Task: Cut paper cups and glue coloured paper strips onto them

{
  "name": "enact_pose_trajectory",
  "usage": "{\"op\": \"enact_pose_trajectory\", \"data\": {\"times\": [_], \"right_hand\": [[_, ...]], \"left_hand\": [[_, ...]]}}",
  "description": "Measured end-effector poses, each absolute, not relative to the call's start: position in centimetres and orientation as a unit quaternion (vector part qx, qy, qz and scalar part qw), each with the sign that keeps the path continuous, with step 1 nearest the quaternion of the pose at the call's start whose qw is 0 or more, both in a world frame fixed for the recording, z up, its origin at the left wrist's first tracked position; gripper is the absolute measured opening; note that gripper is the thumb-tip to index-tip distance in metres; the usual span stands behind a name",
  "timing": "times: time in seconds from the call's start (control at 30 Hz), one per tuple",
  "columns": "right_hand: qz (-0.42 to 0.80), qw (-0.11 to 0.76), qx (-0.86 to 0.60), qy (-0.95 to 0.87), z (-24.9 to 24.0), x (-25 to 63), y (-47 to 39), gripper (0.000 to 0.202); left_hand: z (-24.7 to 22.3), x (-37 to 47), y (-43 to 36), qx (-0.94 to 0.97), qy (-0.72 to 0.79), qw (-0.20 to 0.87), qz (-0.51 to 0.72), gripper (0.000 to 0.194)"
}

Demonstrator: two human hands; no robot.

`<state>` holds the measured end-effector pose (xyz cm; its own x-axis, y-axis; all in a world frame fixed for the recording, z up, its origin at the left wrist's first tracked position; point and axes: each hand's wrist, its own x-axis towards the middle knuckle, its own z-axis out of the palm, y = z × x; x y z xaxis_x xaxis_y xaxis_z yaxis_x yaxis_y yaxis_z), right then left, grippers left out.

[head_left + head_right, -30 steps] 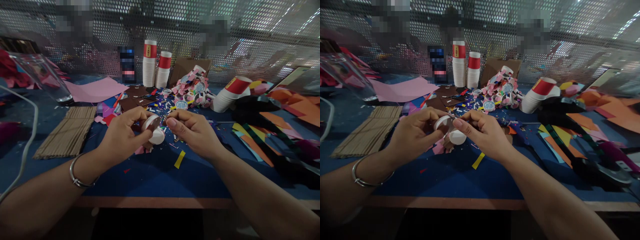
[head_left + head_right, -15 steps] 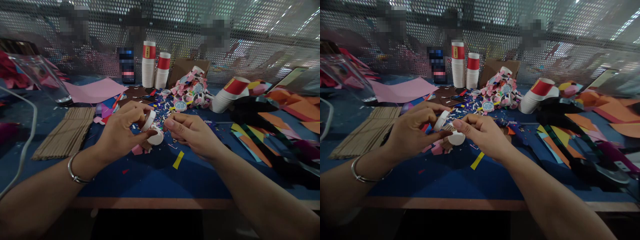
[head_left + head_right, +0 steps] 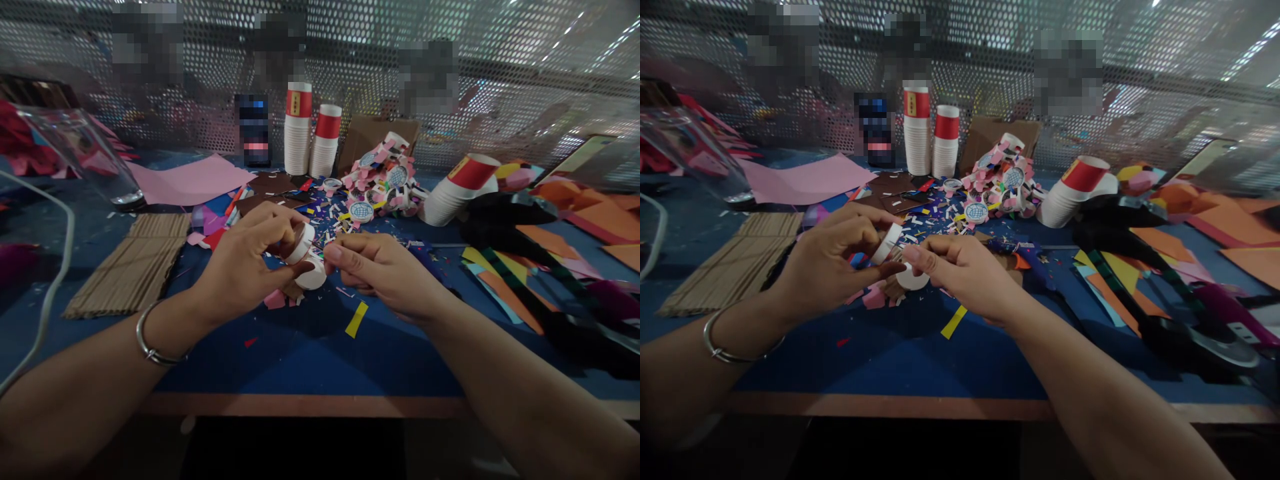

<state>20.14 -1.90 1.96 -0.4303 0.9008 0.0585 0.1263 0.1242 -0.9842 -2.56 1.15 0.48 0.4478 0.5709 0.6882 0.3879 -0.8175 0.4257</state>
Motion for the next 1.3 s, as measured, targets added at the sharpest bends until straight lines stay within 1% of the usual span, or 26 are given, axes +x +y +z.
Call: {"op": "enact_pose_trajectory", "data": {"times": [0.27, 0.7, 0.97, 1.3], "right_hand": [[0.54, 0.359, -0.396, -0.65, 2.11, 19.89, -1.94, 0.057], [0.561, 0.364, -0.375, -0.642, 2.19, 19.76, -2.08, 0.056], [0.58, 0.36, -0.372, -0.629, 2.3, 19.83, -2.23, 0.051], [0.577, 0.36, -0.366, -0.636, 2.53, 19.64, -2.29, 0.054]], "left_hand": [[0.4, -2.58, 1.08, 0.847, 0.281, 0.093, 0.442, 0.035], [0.53, -2.56, 1.19, 0.857, 0.258, 0.061, 0.442, 0.032], [0.89, -2.46, 0.83, 0.853, 0.281, 0.083, 0.431, 0.033], [1.02, -2.37, 0.7, 0.853, 0.27, 0.076, 0.439, 0.033]]}}
